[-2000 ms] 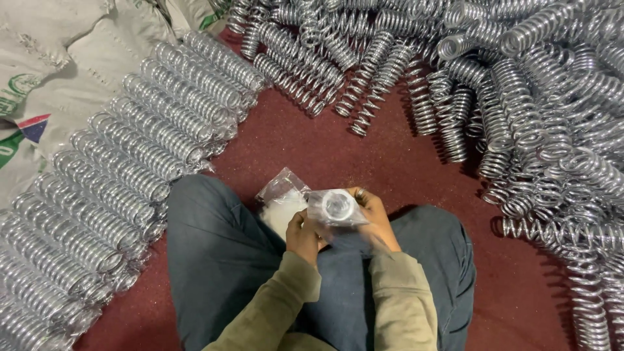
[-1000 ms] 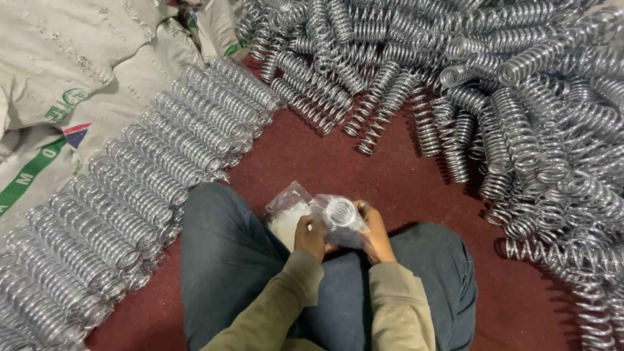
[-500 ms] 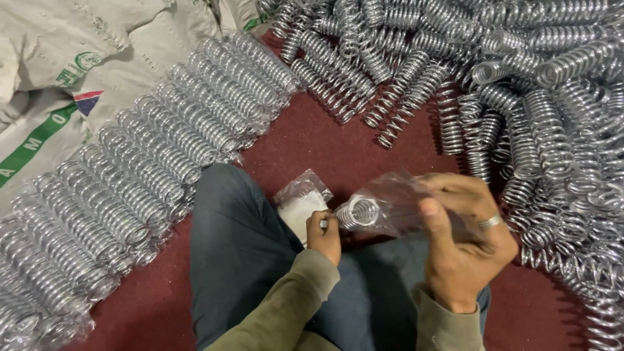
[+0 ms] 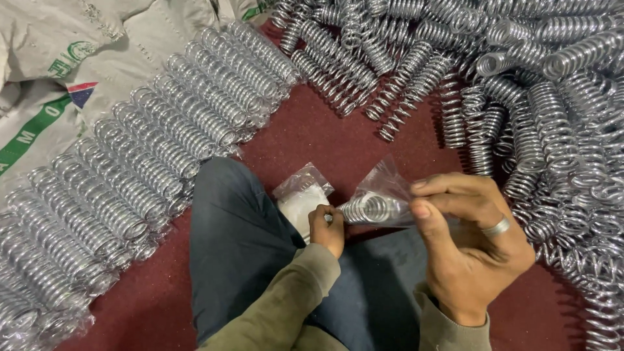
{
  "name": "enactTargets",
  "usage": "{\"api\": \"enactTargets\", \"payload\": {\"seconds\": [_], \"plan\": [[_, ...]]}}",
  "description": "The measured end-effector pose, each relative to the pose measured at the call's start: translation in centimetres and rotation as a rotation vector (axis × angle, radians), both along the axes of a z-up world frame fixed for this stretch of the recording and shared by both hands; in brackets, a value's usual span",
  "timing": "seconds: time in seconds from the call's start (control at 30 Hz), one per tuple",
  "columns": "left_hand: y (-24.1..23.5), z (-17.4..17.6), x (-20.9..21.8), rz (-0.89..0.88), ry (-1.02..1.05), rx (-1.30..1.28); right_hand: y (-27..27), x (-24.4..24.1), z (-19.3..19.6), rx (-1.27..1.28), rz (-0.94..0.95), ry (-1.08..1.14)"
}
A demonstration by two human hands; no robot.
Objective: The person is sitting on the floor, picking up individual metal springs from a large pile and placing them into small, clear plastic bags.
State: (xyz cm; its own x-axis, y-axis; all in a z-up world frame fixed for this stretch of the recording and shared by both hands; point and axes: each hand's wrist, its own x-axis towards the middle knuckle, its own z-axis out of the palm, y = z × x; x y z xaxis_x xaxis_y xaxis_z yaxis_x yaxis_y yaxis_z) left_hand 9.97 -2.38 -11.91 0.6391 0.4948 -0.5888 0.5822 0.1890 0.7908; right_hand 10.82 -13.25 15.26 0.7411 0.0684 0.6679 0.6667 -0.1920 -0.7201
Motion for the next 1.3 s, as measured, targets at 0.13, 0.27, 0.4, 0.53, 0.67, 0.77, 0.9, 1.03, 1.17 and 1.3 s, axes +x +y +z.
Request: {"api": "enactTargets", "payload": {"seconds": [0.13, 0.27, 0.4, 0.53, 0.67, 0.77, 0.9, 1.03, 1.17, 1.3], "plan": [[1.2, 1.7, 1.1, 0.014, 0.152, -0.093, 0.4, 0.3, -0.7, -0.056, 0.074, 0.104], [1.3, -0.5, 0.3, -0.006, 0.099, -0.015, 0.3, -0.3, -1.3, -0.013, 0.054, 0.151], [0.2, 4.9, -0.6, 0.082, -0.202, 0.046, 1.0, -2.0, 1.7, 0.053, 0.009, 0.036], [-0.4, 9.2, -0.7, 0.199, -0.512, 0.031, 2.1, -8.1, 4.0, 0.040, 0.125, 0.024], [1.2, 14.6, -1.2, 0.049, -0.887, -0.034, 2.1, -11.0, 1.2, -0.162, 0.221, 0.699], [2.9, 16.1, -2.5, -0.084, -0.954, -0.351, 3.7, -11.0, 1.9, -0.215, -0.261, 0.688], [3.7, 18.7, -3.4, -0.403, -1.138, -0.524, -1.6, -5.0, -1.7, 0.164, 0.106, 0.344], [3.1, 19.0, -4.6, -0.431, -1.058, -0.457, -2.2, -3.8, -4.5, 0.307, 0.475, 0.645], [4.5, 17.0, -5.6, -0.537, -0.896, -0.378, -2.8, -5.2, -7.0, 0.363, 0.383, 0.832], [5.8, 15.7, -5.7, -0.864, -0.700, -0.392, -3.5, -5.7, -9.0, 0.477, 0.379, 0.963]]}}
